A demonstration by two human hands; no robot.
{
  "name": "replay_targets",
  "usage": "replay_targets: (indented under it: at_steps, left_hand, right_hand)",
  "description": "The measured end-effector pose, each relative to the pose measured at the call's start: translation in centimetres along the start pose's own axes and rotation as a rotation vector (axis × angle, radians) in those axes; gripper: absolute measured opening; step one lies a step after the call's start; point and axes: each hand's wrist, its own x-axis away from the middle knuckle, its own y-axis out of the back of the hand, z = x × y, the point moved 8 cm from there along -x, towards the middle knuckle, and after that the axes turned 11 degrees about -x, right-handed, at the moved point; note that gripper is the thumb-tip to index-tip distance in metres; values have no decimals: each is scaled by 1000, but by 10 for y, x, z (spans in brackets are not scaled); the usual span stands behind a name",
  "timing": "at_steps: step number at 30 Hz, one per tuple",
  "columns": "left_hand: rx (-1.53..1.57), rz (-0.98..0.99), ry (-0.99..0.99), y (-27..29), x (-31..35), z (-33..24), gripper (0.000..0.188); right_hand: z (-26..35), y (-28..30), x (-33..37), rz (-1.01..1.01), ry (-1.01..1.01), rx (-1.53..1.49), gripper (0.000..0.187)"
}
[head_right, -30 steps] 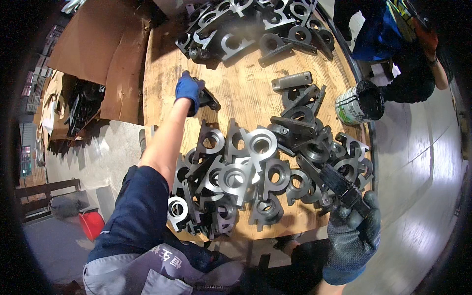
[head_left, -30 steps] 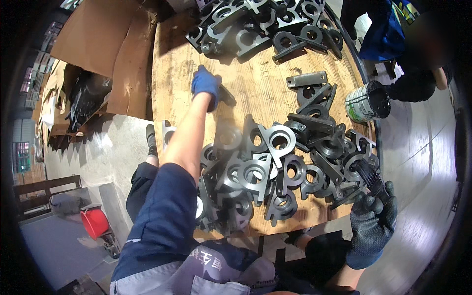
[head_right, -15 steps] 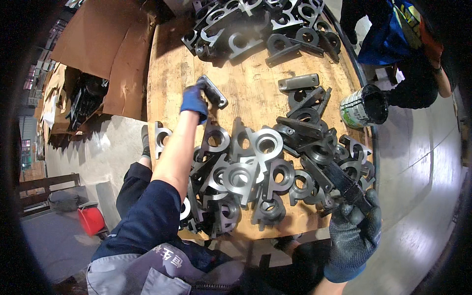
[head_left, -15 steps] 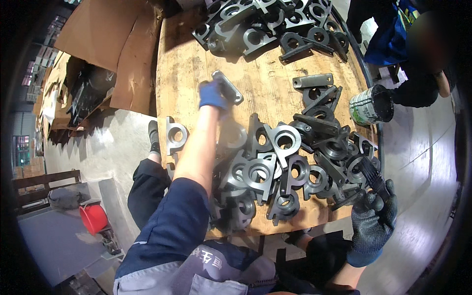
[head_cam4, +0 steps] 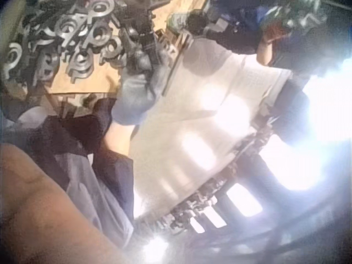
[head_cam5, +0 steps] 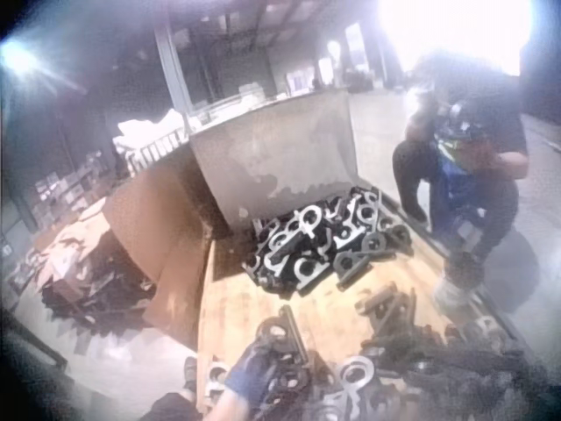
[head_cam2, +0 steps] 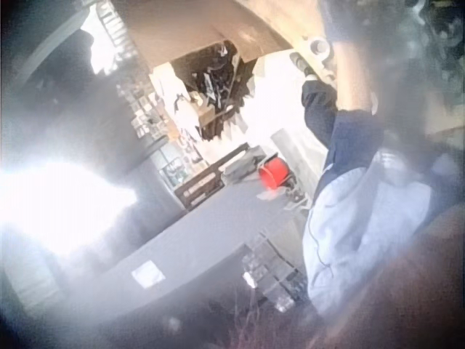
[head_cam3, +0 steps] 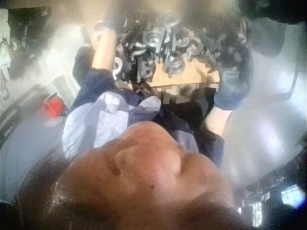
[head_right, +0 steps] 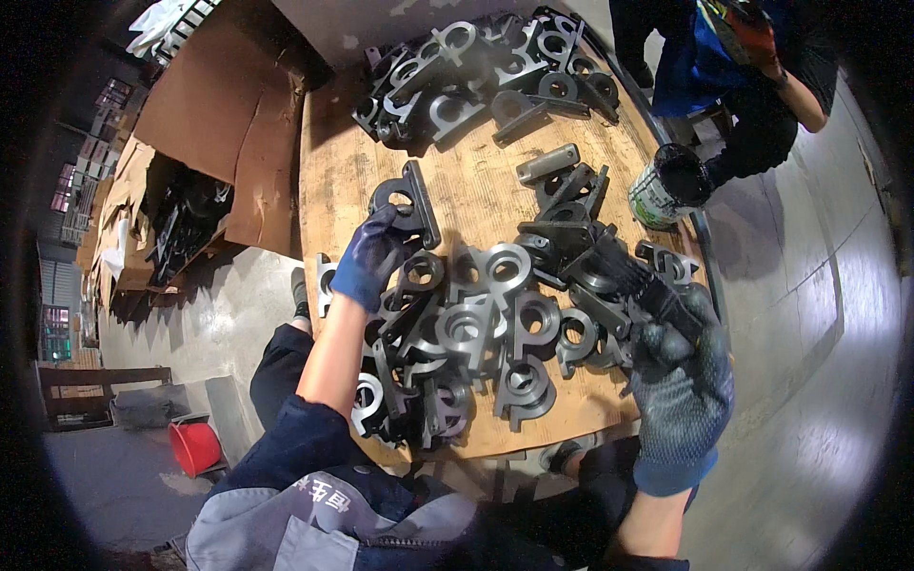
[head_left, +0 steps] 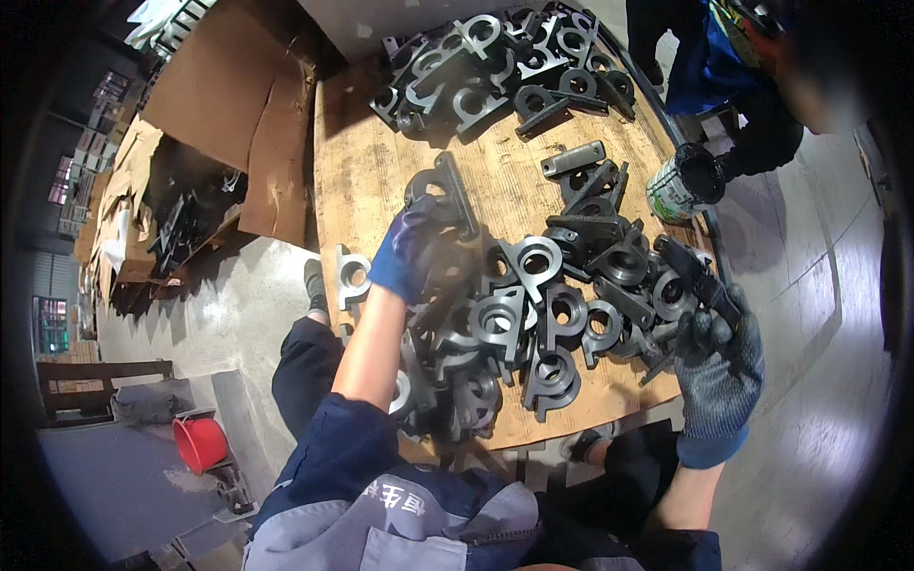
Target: The person sits on the floor and repeatedly picks up metal parts from a wooden table, applies black paint with a brush, and places the painted parts back on the table. Another worker is visible in the background performing a similar task.
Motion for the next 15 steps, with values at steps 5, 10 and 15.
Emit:
replay_targets:
  at_steps: [5, 10, 15]
  left_hand:
    - [77, 86, -204, -62, 110, -85, 45]
    - [139, 380, -293, -151, 190, -102, 51]
    - [270, 273, -43, -146, 202, -41, 49]
  right_hand:
    - [6, -16, 16, 165, 95, 163, 39]
    - [-3, -56, 49, 177, -84, -138, 37]
    - [-2, -61, 66, 349, -39, -10, 47]
